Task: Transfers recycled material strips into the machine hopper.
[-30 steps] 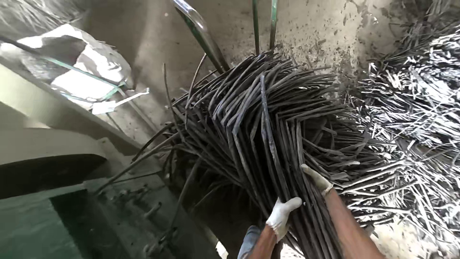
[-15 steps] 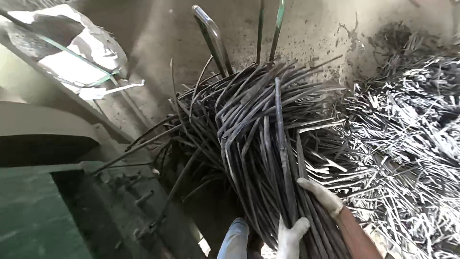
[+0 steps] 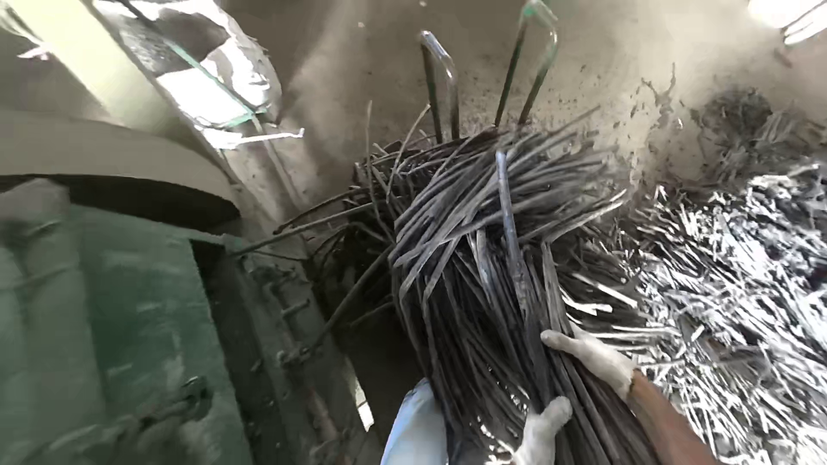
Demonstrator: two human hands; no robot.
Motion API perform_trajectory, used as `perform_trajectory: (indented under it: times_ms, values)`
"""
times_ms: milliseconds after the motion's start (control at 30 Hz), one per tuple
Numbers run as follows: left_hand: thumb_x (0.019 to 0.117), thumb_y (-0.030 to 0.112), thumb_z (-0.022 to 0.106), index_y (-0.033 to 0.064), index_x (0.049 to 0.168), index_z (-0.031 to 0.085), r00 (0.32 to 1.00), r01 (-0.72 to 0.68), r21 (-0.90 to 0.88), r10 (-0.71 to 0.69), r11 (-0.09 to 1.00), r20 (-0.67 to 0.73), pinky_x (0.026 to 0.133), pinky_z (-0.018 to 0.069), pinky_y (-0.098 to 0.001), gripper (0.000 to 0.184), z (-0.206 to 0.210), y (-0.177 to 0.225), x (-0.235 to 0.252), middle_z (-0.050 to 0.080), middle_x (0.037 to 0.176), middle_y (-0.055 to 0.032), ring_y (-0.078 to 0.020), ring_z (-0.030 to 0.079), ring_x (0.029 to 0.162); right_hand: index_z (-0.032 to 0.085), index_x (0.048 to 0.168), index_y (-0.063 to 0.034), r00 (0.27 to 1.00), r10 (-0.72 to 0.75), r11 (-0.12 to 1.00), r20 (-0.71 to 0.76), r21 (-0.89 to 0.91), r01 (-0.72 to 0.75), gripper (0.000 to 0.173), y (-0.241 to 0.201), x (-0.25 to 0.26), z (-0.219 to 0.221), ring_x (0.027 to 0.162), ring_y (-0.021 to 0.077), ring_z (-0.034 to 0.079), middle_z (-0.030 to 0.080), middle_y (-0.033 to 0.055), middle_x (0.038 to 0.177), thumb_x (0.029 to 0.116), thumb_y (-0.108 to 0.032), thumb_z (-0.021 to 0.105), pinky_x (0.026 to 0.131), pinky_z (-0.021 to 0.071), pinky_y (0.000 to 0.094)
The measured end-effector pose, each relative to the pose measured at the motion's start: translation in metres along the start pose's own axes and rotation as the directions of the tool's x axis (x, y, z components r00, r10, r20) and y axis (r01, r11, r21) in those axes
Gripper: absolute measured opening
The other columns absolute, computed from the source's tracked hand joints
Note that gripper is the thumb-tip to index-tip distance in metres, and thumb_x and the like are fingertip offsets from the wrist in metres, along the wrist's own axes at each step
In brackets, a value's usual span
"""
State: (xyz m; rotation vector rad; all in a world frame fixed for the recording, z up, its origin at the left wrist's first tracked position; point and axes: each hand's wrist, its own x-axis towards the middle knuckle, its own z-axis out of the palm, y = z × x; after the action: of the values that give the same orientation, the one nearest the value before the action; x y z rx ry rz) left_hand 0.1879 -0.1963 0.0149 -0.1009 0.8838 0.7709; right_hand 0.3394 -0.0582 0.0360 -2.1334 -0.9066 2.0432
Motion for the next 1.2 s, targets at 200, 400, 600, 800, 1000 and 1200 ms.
perform_trajectory:
  times_ms: [200, 400, 600, 800, 1000, 1200]
  values:
    - [0.0877, 0.032, 0.078, -0.0002, 0.136, 0.05, 0.991, 0.073, -0.049, -0.066, 0.996, 0.12, 0.09, 0.0602, -0.0488, 0.064, 0.051, -0.006, -0.025, 0.073, 0.108, -0.0183, -0.0273, 0.073, 0.098, 0.043, 0.154, -0.0261, 0.99, -0.13, 0.987, -0.055, -0.099, 0.124, 0.096, -0.005, -0.074, -0.039, 0.114, 0.0195, 0.071, 0.071, 0.0036, 0.128, 0.0778, -0.074, 0.075, 0.098, 0.0614, 0.047]
    - [0.0821, 0.021, 0.086, 0.0002, 0.141, 0.045, 0.971, 0.077, -0.052, -0.063, 0.996, 0.232, 0.093, 0.0603, -0.0504, 0.075, 0.1, -0.072, -0.082, 0.071, 0.115, -0.0184, -0.029, 0.072, 0.103, 0.046, 0.152, -0.0265, 0.986, -0.168, 0.975, -0.016, -0.147, 0.164, 0.082, 0.035, -0.186, -0.078, 0.111, 0.023, 0.072, 0.072, 0.0069, 0.125, 0.086, -0.067, 0.072, 0.095, 0.0613, 0.0498]
    - [0.097, 0.049, 0.064, 0.0079, 0.134, 0.057, 0.893, 0.194, -0.081, -0.141, 0.978, 0.428, 0.099, 0.0561, -0.0457, 0.056, 0.062, -0.11, -0.069, 0.071, 0.121, -0.0113, -0.0221, 0.067, 0.114, 0.046, 0.151, -0.0279, 0.997, -0.007, 0.941, -0.079, -0.339, -0.02, 0.101, 0.06, -0.162, -0.062, 0.113, 0.0202, 0.071, 0.073, 0.0033, 0.123, 0.0724, -0.087, 0.068, 0.099, 0.0597, 0.0493]
    - [0.0925, 0.049, 0.07, 0.0088, 0.129, 0.062, 0.826, 0.145, -0.128, -0.049, 0.981, 0.562, 0.096, 0.0568, -0.0461, 0.055, 0.063, -0.102, -0.081, 0.072, 0.118, -0.0133, -0.0242, 0.069, 0.11, 0.047, 0.151, -0.0315, 0.982, -0.18, 0.943, -0.05, -0.293, 0.158, 0.091, 0.056, -0.188, -0.062, 0.113, 0.0206, 0.071, 0.072, 0.0032, 0.126, 0.0774, -0.08, 0.071, 0.097, 0.0605, 0.0488]
    - [0.0943, 0.028, 0.07, 0.0088, 0.118, 0.069, 0.679, 0.082, -0.121, 0.033, 0.989, 0.733, 0.096, 0.0562, -0.0446, 0.031, 0.108, -0.088, -0.128, 0.073, 0.113, -0.0114, -0.0225, 0.07, 0.107, 0.033, 0.159, -0.0441, 0.934, -0.357, 0.812, -0.024, -0.502, 0.298, 0.095, 0.02, -0.313, -0.074, 0.12, 0.0177, 0.067, 0.066, -0.0007, 0.138, 0.0784, -0.076, 0.073, 0.101, 0.0584, 0.0499]
    - [0.0905, 0.017, 0.074, 0.0094, 0.118, 0.067, 0.592, -0.084, -0.133, 0.157, 0.988, 0.791, 0.094, 0.0571, -0.0423, 0.029, 0.131, -0.061, -0.155, 0.074, 0.11, -0.007, -0.0184, 0.071, 0.103, 0.029, 0.163, -0.0309, 0.911, -0.411, 0.762, -0.049, -0.566, 0.313, 0.1, -0.005, -0.396, -0.059, 0.121, 0.0191, 0.065, 0.063, 0.006, 0.14, 0.0791, -0.061, 0.074, 0.101, 0.0551, 0.0515]
